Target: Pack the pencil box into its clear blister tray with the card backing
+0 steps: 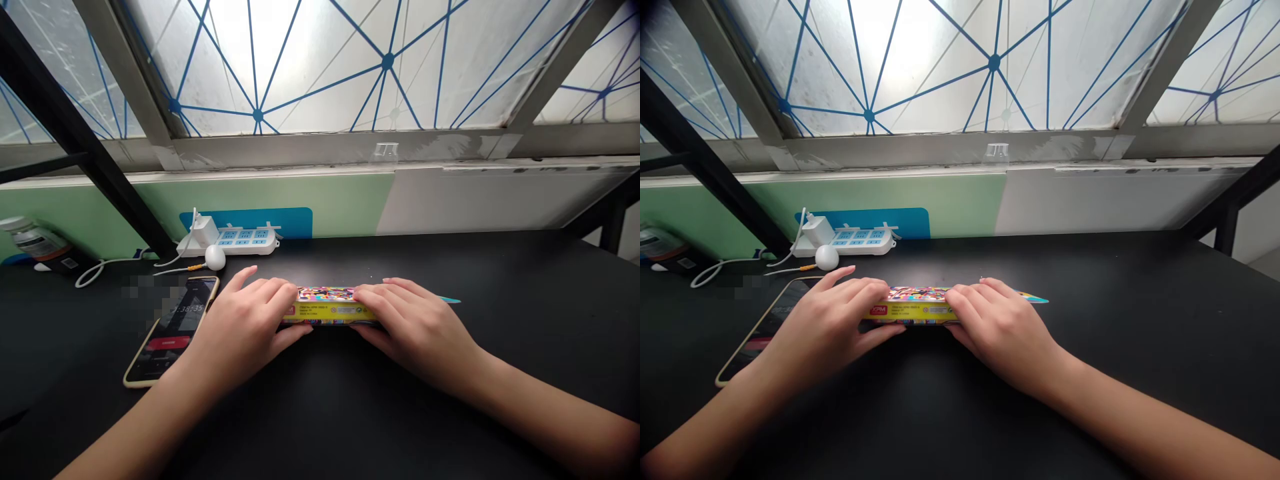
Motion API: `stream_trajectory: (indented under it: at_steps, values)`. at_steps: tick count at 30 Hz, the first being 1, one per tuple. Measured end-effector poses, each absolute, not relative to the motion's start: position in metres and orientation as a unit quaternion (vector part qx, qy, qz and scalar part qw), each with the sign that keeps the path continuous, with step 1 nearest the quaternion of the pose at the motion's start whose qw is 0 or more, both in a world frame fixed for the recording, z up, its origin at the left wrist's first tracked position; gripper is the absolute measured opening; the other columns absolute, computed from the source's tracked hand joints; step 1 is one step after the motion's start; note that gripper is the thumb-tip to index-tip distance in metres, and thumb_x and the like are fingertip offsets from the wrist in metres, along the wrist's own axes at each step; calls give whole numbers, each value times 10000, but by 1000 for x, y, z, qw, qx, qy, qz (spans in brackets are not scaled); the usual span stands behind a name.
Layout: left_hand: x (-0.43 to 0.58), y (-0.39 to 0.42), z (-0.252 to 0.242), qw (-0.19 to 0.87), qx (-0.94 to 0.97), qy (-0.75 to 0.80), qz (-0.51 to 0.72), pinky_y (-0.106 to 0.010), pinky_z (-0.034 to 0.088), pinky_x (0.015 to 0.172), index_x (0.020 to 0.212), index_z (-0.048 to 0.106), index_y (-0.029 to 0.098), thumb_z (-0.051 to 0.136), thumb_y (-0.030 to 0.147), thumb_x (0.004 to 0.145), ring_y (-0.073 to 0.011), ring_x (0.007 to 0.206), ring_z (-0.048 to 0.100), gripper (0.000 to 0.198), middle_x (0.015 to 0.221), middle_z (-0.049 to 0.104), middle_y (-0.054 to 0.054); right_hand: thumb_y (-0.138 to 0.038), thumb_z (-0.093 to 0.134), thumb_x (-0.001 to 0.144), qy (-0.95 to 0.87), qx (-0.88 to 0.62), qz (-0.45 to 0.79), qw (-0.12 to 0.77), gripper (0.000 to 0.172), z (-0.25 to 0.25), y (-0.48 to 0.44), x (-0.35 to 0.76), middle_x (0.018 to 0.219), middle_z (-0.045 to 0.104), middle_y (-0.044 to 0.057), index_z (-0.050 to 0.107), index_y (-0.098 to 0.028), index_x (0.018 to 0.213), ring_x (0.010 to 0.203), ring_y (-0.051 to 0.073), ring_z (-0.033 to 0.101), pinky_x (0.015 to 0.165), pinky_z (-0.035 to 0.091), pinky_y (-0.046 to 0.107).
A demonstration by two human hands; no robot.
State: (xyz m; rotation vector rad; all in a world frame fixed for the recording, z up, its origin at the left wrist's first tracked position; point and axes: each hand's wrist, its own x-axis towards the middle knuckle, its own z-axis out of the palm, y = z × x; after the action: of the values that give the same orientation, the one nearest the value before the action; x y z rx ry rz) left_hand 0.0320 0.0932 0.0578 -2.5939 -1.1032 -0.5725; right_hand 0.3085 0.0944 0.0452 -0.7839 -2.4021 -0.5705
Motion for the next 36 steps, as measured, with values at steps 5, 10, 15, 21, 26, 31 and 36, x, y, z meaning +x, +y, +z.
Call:
stream_trajectory:
  at_steps: [5, 10, 15, 21, 26, 31, 36]
  values:
    - [39, 87, 59, 144, -905, -377, -132, -500, 491, 934, 1046, 616, 192, 686, 394, 932, -295, 909, 666, 242, 993, 685, -86, -120, 509, 980, -903, -274, -213, 255, 197, 39, 94, 304, 1038, 784, 124, 660, -137, 1105, 974, 285, 741, 849, 580, 423]
    - [41, 88, 57, 126, -909, -383, -106, -477, 508, 893, 1041, 646, 185, 640, 299, 951, -288, 904, 643, 146, 983, 661, -90, -185, 559, 982, -913, -263, -199, 239, 202, 32, 96, 298, 1089, 775, 151, 697, -116, 1112, 1016, 313, 729, 853, 600, 453]
    - [39, 90, 58, 80, -916, -387, -73, -485, 495, 924, 1075, 668, 200, 642, 248, 923, -283, 931, 622, 161, 983, 649, -82, -249, 542, 1001, -927, -262, -158, 215, 281, 24, 94, 294, 1237, 740, 161, 694, -120, 1200, 1131, 335, 695, 933, 587, 512]
    - [38, 97, 47, 38, -904, -412, -111, -626, 363, 1115, 1488, 456, 170, 651, 619, 897, -385, 1334, 495, 768, 1464, 540, -194, -370, 545, 1019, -948, -250, -121, 156, 508, 17, 93, 295, 1545, 510, 165, 526, -110, 1455, 1388, 362, 518, 1087, 486, 573]
    - [37, 101, 39, -35, -880, -472, -43, -671, 240, 1190, 1599, 293, 179, 457, 782, 909, -401, 1529, 276, 931, 1660, 309, -192, -433, 567, 1006, -950, -259, -95, 143, 547, 18, 93, 296, 1553, 497, 160, 530, -131, 1460, 1410, 352, 494, 1115, 457, 565]
    - [38, 101, 40, -46, -872, -486, -29, -665, 219, 1204, 1607, 289, 179, 454, 788, 903, -383, 1541, 253, 945, 1674, 272, -173, -499, 578, 991, -954, -263, -52, 133, 574, 27, 95, 296, 1546, 502, 155, 563, -141, 1439, 1412, 346, 495, 1137, 437, 573]
    - [38, 101, 40, -49, -870, -490, -25, -668, 201, 1208, 1610, 285, 191, 408, 814, 902, -369, 1545, 251, 951, 1675, 280, -156, -620, 573, 948, -958, -279, -9, 64, 708, 43, 96, 306, 1575, 442, 145, 528, -159, 1483, 1433, 368, 456, 1126, 447, 592]
